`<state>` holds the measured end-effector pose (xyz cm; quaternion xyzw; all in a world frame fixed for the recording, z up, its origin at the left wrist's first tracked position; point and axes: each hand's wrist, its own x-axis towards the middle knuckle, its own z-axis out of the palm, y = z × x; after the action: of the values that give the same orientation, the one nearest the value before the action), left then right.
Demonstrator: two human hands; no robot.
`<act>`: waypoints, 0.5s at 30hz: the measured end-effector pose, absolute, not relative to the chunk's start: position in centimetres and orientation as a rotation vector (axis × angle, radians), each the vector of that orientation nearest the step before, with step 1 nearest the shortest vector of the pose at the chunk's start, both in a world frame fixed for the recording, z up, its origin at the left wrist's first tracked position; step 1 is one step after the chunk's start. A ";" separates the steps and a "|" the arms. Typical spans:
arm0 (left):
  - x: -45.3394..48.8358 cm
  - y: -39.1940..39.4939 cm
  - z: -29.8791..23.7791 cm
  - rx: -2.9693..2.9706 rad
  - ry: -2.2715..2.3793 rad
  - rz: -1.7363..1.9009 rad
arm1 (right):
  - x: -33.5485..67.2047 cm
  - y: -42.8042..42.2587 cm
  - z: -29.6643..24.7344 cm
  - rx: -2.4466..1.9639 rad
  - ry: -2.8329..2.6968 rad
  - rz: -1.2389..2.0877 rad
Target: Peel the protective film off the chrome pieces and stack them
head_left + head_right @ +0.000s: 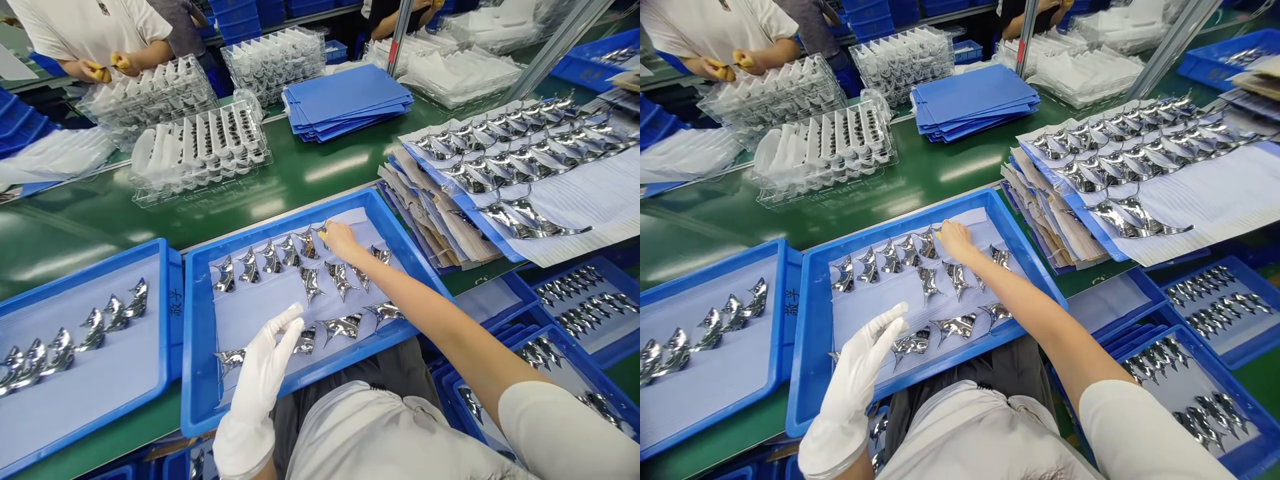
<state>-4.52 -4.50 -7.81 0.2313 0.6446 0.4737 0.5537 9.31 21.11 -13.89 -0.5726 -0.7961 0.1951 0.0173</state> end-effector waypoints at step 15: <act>-5.4 -3.8 -9.6 0.799 1.707 1.252 | 9.9 11.7 -15.0 -0.943 -2.843 0.852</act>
<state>-5.41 -3.81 -9.57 0.3197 0.6827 0.5006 0.4255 9.87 11.69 -15.02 -0.3028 -0.9128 0.2737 0.0137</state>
